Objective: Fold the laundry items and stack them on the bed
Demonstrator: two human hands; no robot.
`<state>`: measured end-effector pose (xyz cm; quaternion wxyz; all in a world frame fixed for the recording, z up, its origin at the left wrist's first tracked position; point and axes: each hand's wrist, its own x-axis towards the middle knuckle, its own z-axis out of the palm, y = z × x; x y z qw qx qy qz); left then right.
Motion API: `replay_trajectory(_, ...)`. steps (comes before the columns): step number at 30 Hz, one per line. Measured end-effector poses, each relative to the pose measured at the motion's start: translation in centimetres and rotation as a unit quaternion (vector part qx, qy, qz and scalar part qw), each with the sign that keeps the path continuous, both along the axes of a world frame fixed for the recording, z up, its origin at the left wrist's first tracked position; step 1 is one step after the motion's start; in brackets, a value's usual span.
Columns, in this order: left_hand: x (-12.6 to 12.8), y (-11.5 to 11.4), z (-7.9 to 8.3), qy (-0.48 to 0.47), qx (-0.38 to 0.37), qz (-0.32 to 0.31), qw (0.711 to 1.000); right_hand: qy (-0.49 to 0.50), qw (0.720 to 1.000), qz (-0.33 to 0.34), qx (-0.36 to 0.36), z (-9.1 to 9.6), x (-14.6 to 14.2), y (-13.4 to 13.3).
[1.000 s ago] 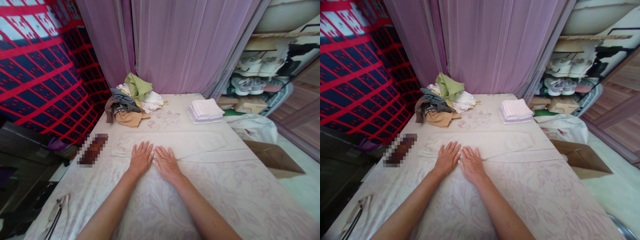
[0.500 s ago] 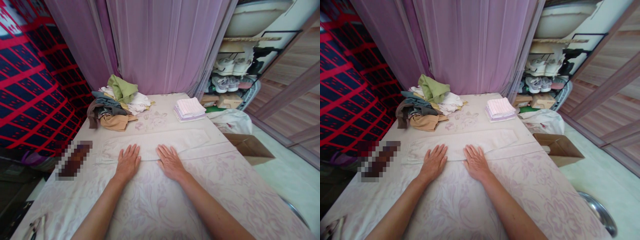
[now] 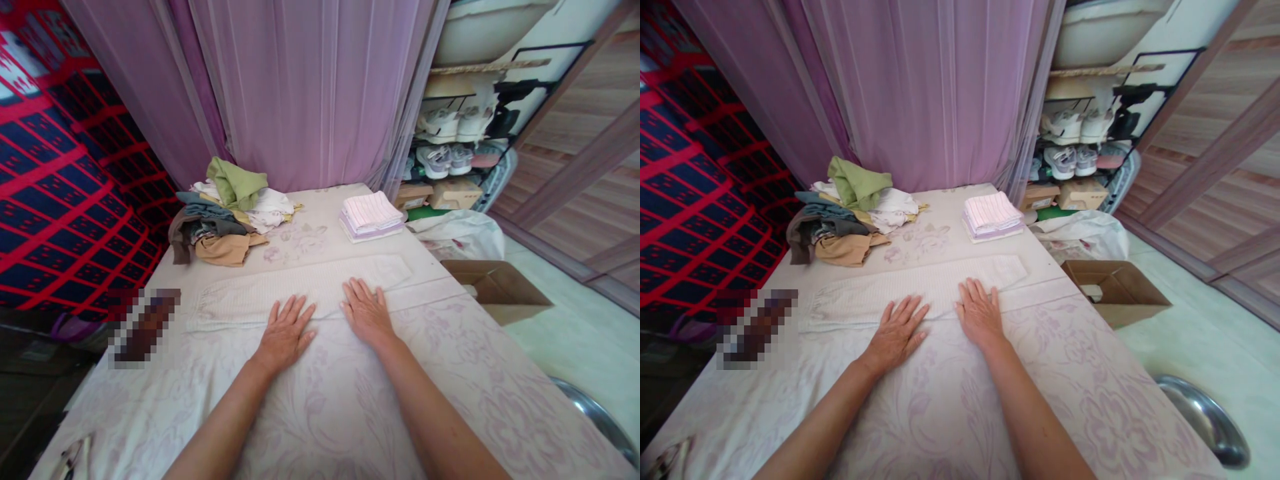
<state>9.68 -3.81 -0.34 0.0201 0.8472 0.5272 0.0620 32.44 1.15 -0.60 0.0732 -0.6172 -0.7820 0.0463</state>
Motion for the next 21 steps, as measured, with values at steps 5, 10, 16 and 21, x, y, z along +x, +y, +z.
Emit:
replay_trajectory(5, -0.2, 0.1, -0.2, 0.004, 0.0, 0.012, 1.0, -0.017, 0.997, -0.068, -0.008, -0.2, 2.8, 1.1)
replay_trajectory(10, 0.3, 0.4, 0.0, 0.004, -0.009, 0.034, 0.999, 0.0, 0.995, -0.095, 0.006, -0.3, 3.1, 1.5)
replay_trajectory(16, 0.8, 0.6, 0.5, 0.003, -0.049, 0.066, 0.997, 0.075, 0.982, -0.12, 0.124, -0.1, 3.8, 1.3)
replay_trajectory(21, 0.9, 1.1, 1.3, -0.022, -0.082, 0.089, 0.992, 0.155, 0.974, 0.053, 0.157, 0.7, 3.0, 0.5)
